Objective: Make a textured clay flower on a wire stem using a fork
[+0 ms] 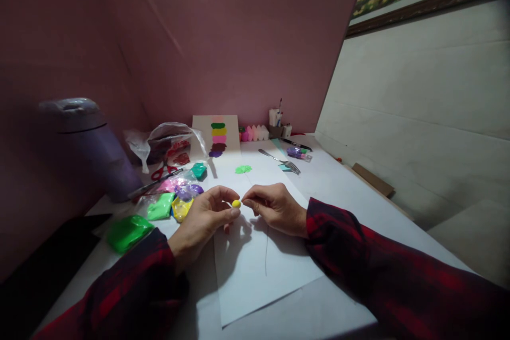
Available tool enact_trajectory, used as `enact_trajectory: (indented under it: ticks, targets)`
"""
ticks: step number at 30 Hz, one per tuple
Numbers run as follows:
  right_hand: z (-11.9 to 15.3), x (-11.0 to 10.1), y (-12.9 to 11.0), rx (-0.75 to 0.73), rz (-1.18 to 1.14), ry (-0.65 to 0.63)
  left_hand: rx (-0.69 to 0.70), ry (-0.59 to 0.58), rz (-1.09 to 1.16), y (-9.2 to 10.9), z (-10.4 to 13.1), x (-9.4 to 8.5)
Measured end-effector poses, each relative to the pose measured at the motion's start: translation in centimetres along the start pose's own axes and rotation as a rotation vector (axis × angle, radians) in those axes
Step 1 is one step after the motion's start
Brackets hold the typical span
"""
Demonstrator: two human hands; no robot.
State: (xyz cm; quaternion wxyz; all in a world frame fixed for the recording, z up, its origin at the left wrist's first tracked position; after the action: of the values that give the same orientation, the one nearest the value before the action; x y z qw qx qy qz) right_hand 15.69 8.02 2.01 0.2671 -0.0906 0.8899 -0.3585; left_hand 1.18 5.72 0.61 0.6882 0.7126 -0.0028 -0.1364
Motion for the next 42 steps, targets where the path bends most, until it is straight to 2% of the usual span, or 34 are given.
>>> enact_trajectory:
  ticks: [8, 14, 32, 42]
  targets:
    - [0.03, 0.04, -0.03, -0.003, 0.004, 0.000, 0.043, 0.011, -0.057, 0.43, 0.17, 0.13]
    - [0.01, -0.04, -0.09, -0.015, 0.002, 0.000, 0.003, 0.001, -0.031, -0.08, 0.10, -0.12]
    - [-0.01, -0.08, -0.09, -0.011, 0.005, 0.003, 0.003, -0.001, 0.014, -0.12, 0.07, -0.01]
    - [0.03, 0.03, 0.02, -0.007, -0.002, -0.009, 0.027, 0.022, -0.037, 0.24, 0.23, -0.09]
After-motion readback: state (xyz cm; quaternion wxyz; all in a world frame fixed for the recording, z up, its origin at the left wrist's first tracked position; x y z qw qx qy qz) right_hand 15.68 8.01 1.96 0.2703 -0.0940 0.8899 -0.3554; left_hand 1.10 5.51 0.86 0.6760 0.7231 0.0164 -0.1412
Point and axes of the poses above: each hand's wrist, its own z-axis away from the middle knuckle, its own x-axis out of the palm, y = z × x, the point moved 6 cm from there along -z, towards the middle knuckle, and after that the axes turned 13 degrees about -z, right-handed, at the moved point
